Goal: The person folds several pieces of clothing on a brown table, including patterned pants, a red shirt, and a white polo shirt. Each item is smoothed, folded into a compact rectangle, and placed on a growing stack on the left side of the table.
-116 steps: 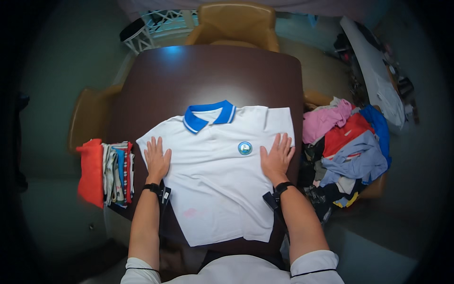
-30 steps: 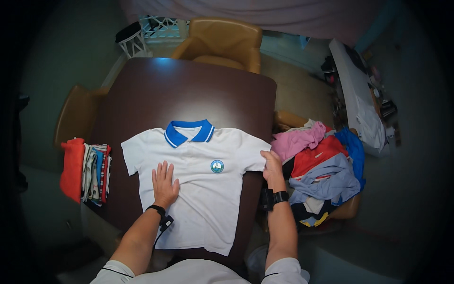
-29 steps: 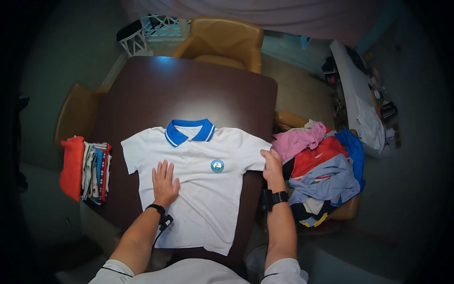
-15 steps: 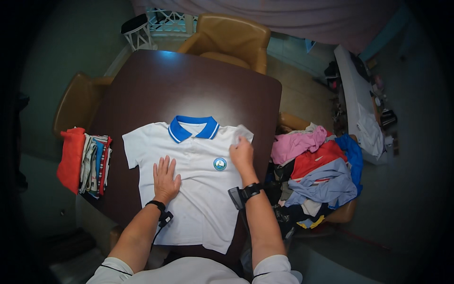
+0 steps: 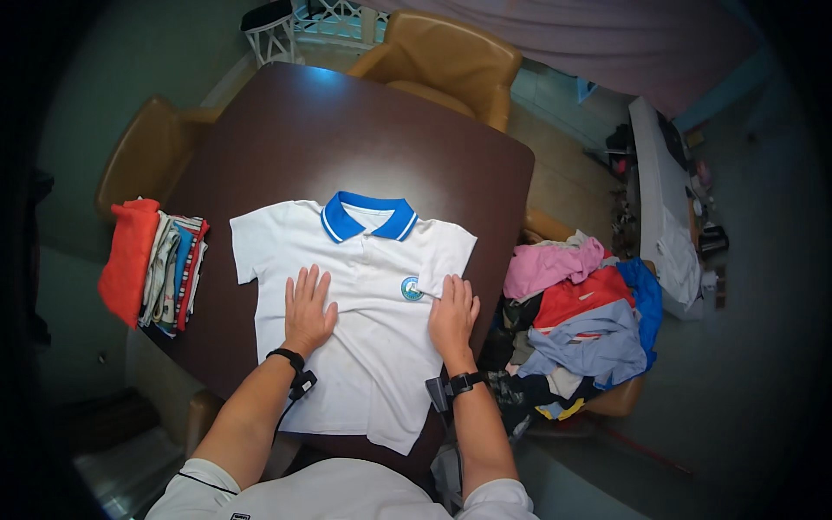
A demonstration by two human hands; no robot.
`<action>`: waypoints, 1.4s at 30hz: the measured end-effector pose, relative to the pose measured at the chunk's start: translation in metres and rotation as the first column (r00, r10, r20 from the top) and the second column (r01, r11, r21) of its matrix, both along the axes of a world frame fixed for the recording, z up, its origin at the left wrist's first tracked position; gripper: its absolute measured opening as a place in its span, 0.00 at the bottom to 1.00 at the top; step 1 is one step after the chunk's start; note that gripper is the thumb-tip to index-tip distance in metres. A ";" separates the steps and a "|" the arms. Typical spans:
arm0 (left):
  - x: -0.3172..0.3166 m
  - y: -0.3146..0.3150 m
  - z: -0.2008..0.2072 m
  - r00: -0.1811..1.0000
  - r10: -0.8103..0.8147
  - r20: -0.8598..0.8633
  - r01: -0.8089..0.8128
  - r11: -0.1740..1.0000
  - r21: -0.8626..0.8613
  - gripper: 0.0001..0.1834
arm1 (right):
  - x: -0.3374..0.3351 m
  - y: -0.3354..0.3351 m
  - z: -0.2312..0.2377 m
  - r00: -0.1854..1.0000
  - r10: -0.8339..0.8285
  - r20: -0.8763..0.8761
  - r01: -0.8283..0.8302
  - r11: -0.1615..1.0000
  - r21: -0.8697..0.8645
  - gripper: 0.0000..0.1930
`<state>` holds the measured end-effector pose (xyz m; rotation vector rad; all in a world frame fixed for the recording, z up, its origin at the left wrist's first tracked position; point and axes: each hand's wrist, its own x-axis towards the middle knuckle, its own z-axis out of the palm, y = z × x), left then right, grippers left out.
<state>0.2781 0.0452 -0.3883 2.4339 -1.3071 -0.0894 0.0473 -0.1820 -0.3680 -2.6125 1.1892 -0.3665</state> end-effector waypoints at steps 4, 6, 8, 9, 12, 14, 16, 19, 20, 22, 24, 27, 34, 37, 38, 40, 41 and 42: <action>0.000 0.001 -0.002 1.000 0.000 0.019 0.000 1.000 0.004 0.39 | -0.014 0.005 -0.010 0.994 -0.109 -0.034 0.110 0.992 0.061 0.38; 0.000 0.002 -0.001 1.000 -0.003 0.018 0.003 1.000 0.001 0.40 | -0.018 0.015 -0.001 0.999 -0.004 -0.049 0.005 1.000 0.010 0.39; 0.000 0.003 -0.001 1.000 -0.002 0.014 0.002 1.000 0.005 0.40 | -0.020 0.023 0.002 0.989 0.090 -0.114 -0.090 0.996 0.011 0.41; 0.000 0.005 -0.001 1.000 -0.017 0.008 0.017 1.000 -0.012 0.40 | -0.024 0.030 0.001 0.977 0.132 -0.169 -0.126 0.991 0.044 0.42; 0.007 0.004 0.002 0.998 -0.065 -0.010 0.065 0.996 -0.060 0.42 | -0.027 0.031 0.000 0.963 0.136 -0.234 -0.114 0.988 0.102 0.46; 0.009 0.008 0.003 0.993 -0.112 -0.028 0.110 0.992 -0.064 0.42 | -0.027 0.033 -0.007 0.968 0.114 -0.223 -0.094 0.991 0.100 0.46; 0.016 0.012 0.006 0.983 -0.174 -0.065 0.169 0.983 -0.069 0.44 | -0.026 0.033 -0.005 0.958 0.126 -0.257 -0.108 0.991 0.084 0.45; 0.012 0.034 0.011 0.969 -0.226 -0.100 0.217 0.972 -0.095 0.46 | -0.028 0.052 0.006 0.968 0.120 -0.220 -0.105 0.991 0.080 0.45; 0.003 0.051 0.012 0.973 -0.209 -0.097 0.199 0.975 -0.102 0.45 | -0.035 0.067 0.010 0.968 0.163 -0.192 -0.156 0.987 0.050 0.44; -0.025 0.088 0.013 0.978 -0.189 -0.088 0.178 0.976 -0.127 0.45 | -0.055 0.097 0.018 0.963 0.244 -0.117 -0.243 0.970 0.020 0.41; -0.056 0.135 0.018 0.963 -0.254 -0.086 0.242 0.962 -0.130 0.41 | -0.081 0.143 0.027 0.943 0.333 -0.016 -0.333 0.943 0.023 0.35; -0.095 0.192 0.054 0.894 -0.399 -0.203 0.386 0.917 -0.102 0.31 | -0.122 0.199 0.050 0.866 0.499 0.024 -0.495 0.850 0.178 0.20; -0.114 0.236 0.069 0.936 -0.336 -0.107 0.349 0.926 0.143 0.12 | -0.172 0.233 0.028 0.863 0.496 -0.090 -0.488 0.867 0.104 0.10; -0.098 0.230 0.059 0.948 -0.316 -0.048 0.320 0.940 0.118 0.06 | -0.174 0.218 0.032 0.862 0.498 -0.098 -0.483 0.864 0.144 0.08; -0.093 0.233 0.061 0.939 -0.332 -0.091 0.341 0.931 0.127 0.06 | -0.176 0.213 0.037 0.853 0.510 -0.110 -0.488 0.855 0.176 0.08; -0.083 0.233 0.072 0.915 -0.362 -0.180 0.388 0.912 0.136 0.04 | -0.182 0.204 0.051 0.817 0.565 -0.116 -0.514 0.804 0.298 0.05; -0.079 0.234 0.074 0.902 -0.371 -0.219 0.406 0.903 0.143 0.03 | -0.188 0.201 0.053 0.798 0.592 -0.112 -0.516 0.768 0.379 0.05; -0.077 0.237 0.076 0.888 -0.380 -0.261 0.426 0.892 0.152 0.02 | -0.193 0.200 0.056 0.780 0.617 -0.105 -0.512 0.725 0.461 0.04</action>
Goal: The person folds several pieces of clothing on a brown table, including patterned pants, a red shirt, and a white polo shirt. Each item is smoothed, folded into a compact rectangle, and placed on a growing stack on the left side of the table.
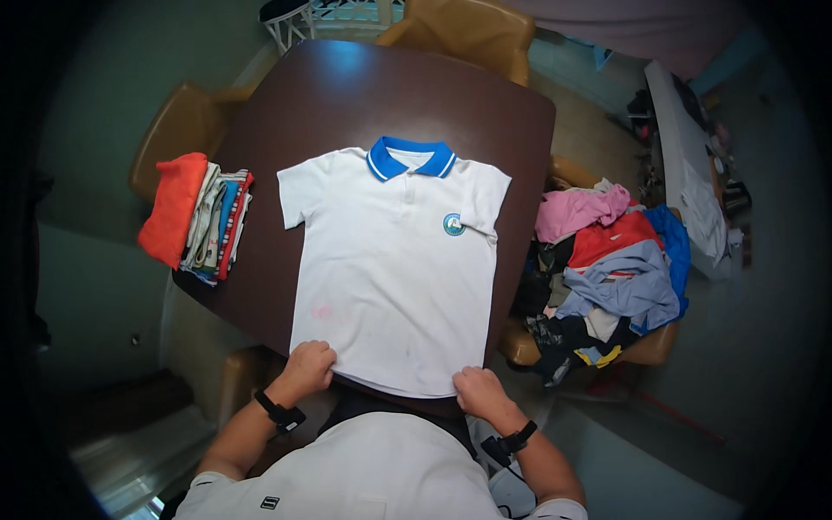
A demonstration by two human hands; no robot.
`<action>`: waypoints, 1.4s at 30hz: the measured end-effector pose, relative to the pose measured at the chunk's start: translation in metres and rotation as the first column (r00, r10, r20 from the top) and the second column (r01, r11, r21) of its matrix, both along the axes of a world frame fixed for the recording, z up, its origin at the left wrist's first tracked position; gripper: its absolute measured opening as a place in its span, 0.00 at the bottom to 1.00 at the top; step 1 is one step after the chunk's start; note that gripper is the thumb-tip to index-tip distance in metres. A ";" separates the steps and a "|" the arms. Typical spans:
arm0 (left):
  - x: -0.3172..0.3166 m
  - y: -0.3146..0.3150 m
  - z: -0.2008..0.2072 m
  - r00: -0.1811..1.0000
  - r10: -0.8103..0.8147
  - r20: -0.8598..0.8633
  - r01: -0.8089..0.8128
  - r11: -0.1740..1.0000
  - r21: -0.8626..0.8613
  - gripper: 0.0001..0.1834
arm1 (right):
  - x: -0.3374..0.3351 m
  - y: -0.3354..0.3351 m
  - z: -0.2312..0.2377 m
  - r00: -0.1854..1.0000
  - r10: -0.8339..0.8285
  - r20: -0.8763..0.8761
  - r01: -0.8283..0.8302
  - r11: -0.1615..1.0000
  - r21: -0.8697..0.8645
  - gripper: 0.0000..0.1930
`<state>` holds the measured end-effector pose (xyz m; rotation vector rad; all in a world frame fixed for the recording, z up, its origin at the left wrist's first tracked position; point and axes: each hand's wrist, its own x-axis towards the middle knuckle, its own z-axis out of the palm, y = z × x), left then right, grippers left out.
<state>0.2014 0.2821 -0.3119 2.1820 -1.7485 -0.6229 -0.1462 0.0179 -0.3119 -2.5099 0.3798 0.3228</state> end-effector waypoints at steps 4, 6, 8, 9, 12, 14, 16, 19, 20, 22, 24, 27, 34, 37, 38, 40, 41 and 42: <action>0.004 0.008 -0.008 0.994 -0.071 -0.088 0.101 0.908 0.406 0.08 | 0.006 -0.002 0.000 0.968 0.042 -0.247 0.016 0.974 0.228 0.06; 0.013 -0.002 -0.007 0.977 0.059 -0.206 0.054 0.863 0.503 0.14 | 0.019 -0.002 0.004 0.990 -0.051 -0.128 0.075 0.979 0.189 0.06; 0.026 -0.016 0.000 0.922 0.252 -0.293 -0.115 0.903 0.414 0.15 | 0.042 -0.002 0.010 0.974 -0.220 0.059 0.208 0.963 0.171 0.05; 0.039 -0.026 -0.004 0.896 0.371 -0.243 -0.278 0.897 0.344 0.16 | 0.056 -0.005 0.009 0.955 -0.240 0.173 0.218 0.966 0.140 0.05; 0.095 -0.062 -0.031 0.711 0.638 -0.296 -0.671 0.742 -0.010 0.13 | 0.095 -0.022 0.002 0.935 -0.270 0.229 0.264 0.963 0.056 0.05; 0.146 -0.083 -0.065 0.544 0.784 -0.298 -0.836 0.536 -0.117 0.18 | 0.116 -0.031 -0.010 0.921 -0.315 0.228 0.310 0.949 0.060 0.08; 0.216 -0.077 -0.111 0.230 0.828 -0.511 -0.966 0.258 -0.016 0.19 | 0.142 -0.031 -0.028 0.913 -0.327 0.243 0.322 0.945 0.063 0.10; 0.246 -0.137 -0.078 -0.187 0.702 -0.687 -0.898 0.161 0.409 0.17 | 0.142 -0.031 -0.052 0.862 -0.465 0.201 0.489 0.868 -0.089 0.12; 0.255 -0.145 -0.075 -0.207 0.699 -0.685 -0.896 0.146 0.419 0.17 | 0.141 -0.028 -0.057 0.841 -0.467 0.273 0.508 0.855 -0.103 0.12; 0.269 -0.155 -0.071 -0.210 0.730 -0.650 -0.893 0.128 0.432 0.16 | 0.138 -0.019 -0.068 0.787 -0.458 0.413 0.547 0.828 -0.124 0.13; 0.280 -0.165 -0.071 -0.174 0.799 -0.575 -0.887 0.127 0.445 0.14 | 0.136 -0.017 -0.074 0.772 -0.418 0.478 0.539 0.829 -0.146 0.12; 0.300 -0.171 -0.073 -0.135 0.839 -0.527 -0.853 0.172 0.493 0.13 | 0.135 -0.017 -0.075 0.777 -0.407 0.481 0.529 0.835 -0.149 0.11; 0.319 -0.192 -0.060 -0.182 0.689 -0.702 -0.819 0.289 0.496 0.15 | 0.133 -0.019 -0.076 0.786 -0.396 0.475 0.529 0.828 -0.186 0.11; 0.327 -0.190 -0.077 -0.348 0.482 -0.804 -0.799 0.295 0.523 0.22 | 0.136 -0.019 -0.076 0.789 -0.388 0.476 0.519 0.836 -0.179 0.11; 0.334 -0.185 -0.087 -0.388 0.416 -0.822 -0.794 0.302 0.527 0.23 | 0.138 -0.018 -0.076 0.789 -0.383 0.480 0.514 0.840 -0.174 0.11; 0.335 -0.191 -0.088 -0.434 0.366 -0.823 -0.763 0.337 0.552 0.25 | 0.137 -0.017 -0.074 0.786 -0.391 0.479 0.519 0.838 -0.169 0.11; 0.334 -0.195 -0.088 -0.450 0.342 -0.825 -0.758 0.342 0.555 0.25 | 0.138 -0.018 -0.073 0.782 -0.394 0.483 0.522 0.838 -0.162 0.11; 0.333 -0.200 -0.084 -0.465 0.317 -0.826 -0.754 0.348 0.558 0.25 | 0.139 -0.019 -0.072 0.778 -0.397 0.487 0.524 0.837 -0.155 0.11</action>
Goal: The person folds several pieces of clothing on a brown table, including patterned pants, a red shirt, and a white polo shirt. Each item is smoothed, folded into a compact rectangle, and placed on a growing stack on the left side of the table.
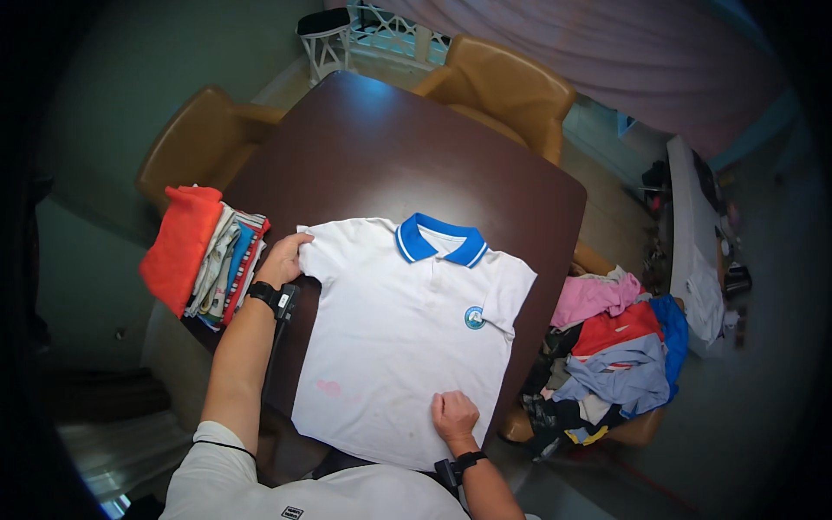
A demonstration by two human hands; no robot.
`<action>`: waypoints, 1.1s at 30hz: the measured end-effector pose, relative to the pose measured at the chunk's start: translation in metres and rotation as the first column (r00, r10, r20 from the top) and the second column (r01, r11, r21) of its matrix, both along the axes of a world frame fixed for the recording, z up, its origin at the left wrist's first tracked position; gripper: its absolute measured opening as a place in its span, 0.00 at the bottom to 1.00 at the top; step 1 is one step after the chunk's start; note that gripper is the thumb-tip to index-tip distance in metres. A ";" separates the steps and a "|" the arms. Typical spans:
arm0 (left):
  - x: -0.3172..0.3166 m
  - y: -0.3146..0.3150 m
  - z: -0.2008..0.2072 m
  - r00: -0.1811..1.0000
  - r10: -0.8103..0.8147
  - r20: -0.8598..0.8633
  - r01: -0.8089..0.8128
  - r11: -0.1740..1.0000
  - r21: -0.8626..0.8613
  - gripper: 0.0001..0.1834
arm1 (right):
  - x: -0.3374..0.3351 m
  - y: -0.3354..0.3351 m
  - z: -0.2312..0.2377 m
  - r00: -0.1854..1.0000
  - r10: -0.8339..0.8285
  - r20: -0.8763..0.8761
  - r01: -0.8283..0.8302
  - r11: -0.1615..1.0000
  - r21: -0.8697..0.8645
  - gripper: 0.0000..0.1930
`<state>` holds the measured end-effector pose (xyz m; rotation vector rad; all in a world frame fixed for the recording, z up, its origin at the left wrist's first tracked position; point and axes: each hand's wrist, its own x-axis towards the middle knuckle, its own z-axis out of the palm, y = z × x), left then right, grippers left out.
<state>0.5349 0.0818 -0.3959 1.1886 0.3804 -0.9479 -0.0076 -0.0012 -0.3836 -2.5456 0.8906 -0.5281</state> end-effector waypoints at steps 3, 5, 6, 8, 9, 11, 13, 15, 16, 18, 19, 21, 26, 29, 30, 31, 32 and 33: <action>-0.011 -0.012 0.016 0.979 -0.125 0.163 0.106 0.987 0.121 0.16 | -0.001 -0.001 0.002 1.000 -0.002 -0.009 0.002 1.000 -0.010 0.11; -0.023 -0.021 0.027 0.908 -0.203 0.367 0.135 0.970 0.203 0.07 | 0.000 0.001 0.000 1.000 -0.005 -0.008 0.005 1.000 -0.010 0.11; -0.027 -0.027 0.031 0.847 -0.259 0.465 0.147 0.953 0.263 0.07 | 0.000 0.001 0.000 1.000 -0.007 -0.008 0.007 1.000 -0.011 0.11; -0.036 -0.036 0.039 0.685 -0.373 0.626 0.148 0.912 0.382 0.08 | 0.001 0.001 0.000 1.000 -0.002 0.000 0.002 1.000 -0.012 0.11; -0.046 -0.046 0.050 0.585 -0.452 0.673 0.121 0.870 0.478 0.09 | 0.000 0.001 0.001 1.000 -0.005 -0.002 0.005 1.000 -0.016 0.11; -0.060 -0.058 0.054 0.329 -0.554 0.765 -0.009 0.808 0.589 0.08 | 0.001 0.001 -0.001 1.000 0.003 0.000 -0.003 1.000 -0.021 0.12; -0.087 -0.078 0.075 0.199 -0.685 0.701 -0.059 0.706 0.706 0.10 | 0.000 0.000 -0.002 1.000 -0.001 -0.004 0.001 1.000 -0.027 0.12; -0.109 -0.096 0.067 0.028 -0.778 0.628 -0.123 0.621 0.774 0.10 | 0.000 0.001 -0.001 1.000 0.000 -0.009 0.000 1.000 -0.025 0.13; -0.121 -0.104 0.064 -0.032 -0.790 0.613 -0.146 0.610 0.779 0.10 | 0.000 0.001 -0.001 1.000 -0.001 -0.011 0.000 1.000 -0.023 0.13; -0.144 -0.115 0.044 -0.097 -0.798 0.595 -0.157 0.602 0.783 0.09 | -0.001 0.001 -0.001 1.000 -0.002 -0.014 0.002 1.000 -0.021 0.12; -0.153 -0.118 0.035 -0.121 -0.796 0.593 -0.163 0.605 0.779 0.09 | 0.000 0.001 -0.001 1.000 0.000 -0.010 0.000 1.000 -0.023 0.12; -0.168 -0.118 0.024 -0.120 -0.802 0.586 -0.147 0.598 0.788 0.09 | -0.001 0.001 -0.001 1.000 -0.001 -0.007 0.001 1.000 -0.026 0.12; -0.180 -0.111 0.017 -0.071 -0.804 0.590 -0.094 0.595 0.798 0.10 | 0.001 0.002 0.000 1.000 0.008 0.000 -0.008 1.000 -0.030 0.12; -0.193 -0.102 0.033 -0.091 -0.786 0.611 -0.038 0.616 0.787 0.17 | -0.002 0.001 0.000 1.000 -0.001 -0.011 0.001 1.000 -0.031 0.12; -0.197 -0.091 0.039 -0.128 -0.768 0.627 -0.033 0.635 0.772 0.20 | -0.002 0.002 0.000 1.000 -0.003 -0.010 0.003 1.000 -0.027 0.12; -0.202 -0.079 0.040 -0.165 -0.749 0.642 -0.023 0.654 0.756 0.24 | -0.002 0.002 -0.001 1.000 0.001 -0.013 -0.001 0.999 -0.038 0.12; -0.206 -0.068 0.039 -0.193 -0.741 0.643 -0.051 0.662 0.748 0.26 | -0.002 0.001 -0.001 1.000 0.004 -0.017 -0.005 0.999 -0.049 0.12; -0.210 -0.053 0.037 -0.222 -0.736 0.639 -0.078 0.667 0.741 0.29 | -0.002 0.002 -0.001 1.000 0.007 -0.020 -0.008 0.998 -0.057 0.12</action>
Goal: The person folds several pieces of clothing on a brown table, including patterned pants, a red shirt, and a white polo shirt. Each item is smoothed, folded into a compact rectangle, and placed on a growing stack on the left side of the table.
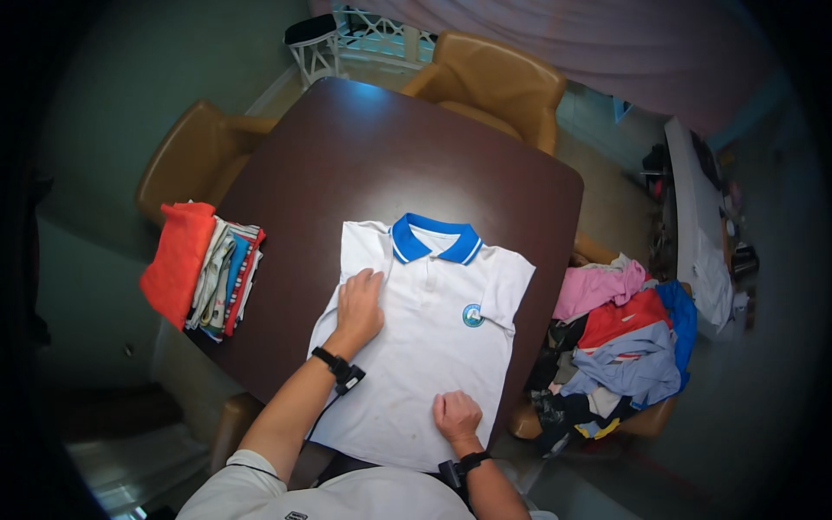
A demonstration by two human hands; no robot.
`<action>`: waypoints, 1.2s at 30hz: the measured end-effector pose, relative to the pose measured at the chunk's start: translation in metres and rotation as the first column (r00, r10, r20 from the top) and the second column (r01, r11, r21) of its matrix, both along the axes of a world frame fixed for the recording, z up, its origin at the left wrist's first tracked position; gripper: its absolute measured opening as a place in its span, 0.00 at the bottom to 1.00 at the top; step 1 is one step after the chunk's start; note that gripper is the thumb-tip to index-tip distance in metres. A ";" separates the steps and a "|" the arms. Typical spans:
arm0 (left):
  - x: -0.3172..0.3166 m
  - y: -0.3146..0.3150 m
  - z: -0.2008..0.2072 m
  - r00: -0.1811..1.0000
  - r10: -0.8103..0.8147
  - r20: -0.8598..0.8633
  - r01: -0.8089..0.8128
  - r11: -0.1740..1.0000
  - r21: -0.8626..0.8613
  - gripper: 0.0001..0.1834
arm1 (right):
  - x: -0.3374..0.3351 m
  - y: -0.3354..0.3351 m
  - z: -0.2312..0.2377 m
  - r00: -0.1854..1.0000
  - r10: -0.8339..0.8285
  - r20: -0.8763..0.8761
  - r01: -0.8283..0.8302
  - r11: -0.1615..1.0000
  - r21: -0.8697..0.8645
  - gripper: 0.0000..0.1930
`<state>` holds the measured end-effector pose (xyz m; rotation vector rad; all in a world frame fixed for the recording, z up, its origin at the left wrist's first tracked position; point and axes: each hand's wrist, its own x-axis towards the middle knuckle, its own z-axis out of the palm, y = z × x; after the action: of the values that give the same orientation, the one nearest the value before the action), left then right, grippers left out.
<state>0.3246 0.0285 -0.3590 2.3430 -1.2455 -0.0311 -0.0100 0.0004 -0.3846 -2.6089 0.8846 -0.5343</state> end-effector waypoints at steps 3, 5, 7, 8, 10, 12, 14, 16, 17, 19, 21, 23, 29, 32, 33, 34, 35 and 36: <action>0.001 0.035 -0.008 0.994 0.059 0.097 -0.061 0.998 0.024 0.33 | 0.000 0.000 -0.002 1.000 -0.017 0.018 0.016 1.000 0.018 0.12; 0.012 0.050 -0.024 0.979 0.142 0.148 -0.144 0.990 -0.001 0.32 | 0.001 0.000 -0.003 1.000 -0.020 0.021 0.019 0.999 0.030 0.12; 0.024 0.057 -0.028 0.975 0.135 0.179 -0.133 0.991 -0.022 0.22 | 0.003 -0.002 0.001 1.000 -0.015 0.028 0.014 0.999 0.034 0.12; 0.032 0.063 -0.034 0.978 0.113 0.177 -0.112 0.994 -0.016 0.19 | 0.003 0.000 0.001 0.999 -0.015 0.028 0.014 0.999 0.039 0.12; 0.042 0.064 -0.032 0.978 0.120 0.170 -0.108 0.991 -0.075 0.13 | 0.002 -0.001 0.002 0.999 -0.022 0.044 0.020 0.999 0.035 0.12; 0.049 0.067 -0.029 0.973 0.171 0.157 -0.142 0.973 -0.183 0.09 | 0.002 -0.001 0.002 0.999 -0.024 0.049 0.022 0.999 0.029 0.12; 0.054 0.072 -0.026 0.968 0.201 0.153 -0.166 0.962 -0.217 0.09 | 0.002 0.000 0.003 0.999 -0.023 0.044 0.022 1.000 0.020 0.12; 0.057 0.075 -0.025 0.963 0.229 0.143 -0.192 0.953 -0.237 0.08 | 0.002 0.000 0.002 0.999 -0.026 0.037 0.025 0.999 0.023 0.12; 0.059 0.079 -0.024 0.968 0.200 0.148 -0.174 0.969 -0.175 0.08 | 0.002 0.000 0.002 0.999 -0.028 0.034 0.027 0.999 0.025 0.12; 0.057 0.078 -0.015 0.979 0.137 0.148 -0.131 0.990 -0.050 0.07 | 0.002 0.000 0.003 0.998 -0.032 0.045 0.031 0.999 0.034 0.11; 0.056 0.073 -0.007 0.969 0.151 0.194 -0.143 0.988 -0.052 0.07 | 0.001 -0.001 0.004 0.998 -0.036 0.050 0.034 0.999 0.041 0.11; 0.057 0.062 0.000 0.965 0.146 0.218 -0.131 0.988 -0.080 0.06 | 0.002 -0.001 0.006 0.998 -0.033 0.053 0.031 0.998 0.049 0.11; 0.073 0.001 0.002 0.975 -0.077 0.209 0.111 0.981 -0.160 0.09 | 0.003 -0.002 0.005 0.998 -0.032 0.056 0.030 0.999 0.042 0.11; 0.074 -0.025 -0.005 0.978 -0.168 0.122 0.162 0.985 0.055 0.26 | 0.004 -0.001 0.006 0.999 -0.026 0.041 0.025 0.999 0.044 0.11; 0.071 -0.035 -0.008 0.972 -0.195 0.130 0.184 0.979 0.090 0.30 | 0.005 -0.002 0.007 0.999 -0.027 0.040 0.025 0.999 0.044 0.11; 0.069 -0.041 -0.012 0.979 -0.200 -0.025 0.199 0.940 0.278 0.38 | 0.005 -0.002 0.008 0.999 -0.028 0.039 0.026 0.999 0.045 0.11; 0.067 -0.042 -0.017 0.984 -0.177 0.013 0.168 0.950 0.262 0.39 | 0.005 -0.002 0.009 0.999 -0.029 0.039 0.027 0.999 0.046 0.11; 0.060 -0.043 -0.028 0.985 -0.165 0.043 0.150 0.958 0.243 0.39 | 0.004 -0.001 0.007 0.999 -0.029 0.041 0.028 0.999 0.040 0.12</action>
<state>0.3849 -0.0147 -0.3870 2.4552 -1.5333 -0.1703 -0.0061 -0.0011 -0.3773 -2.5442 0.9110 -0.5713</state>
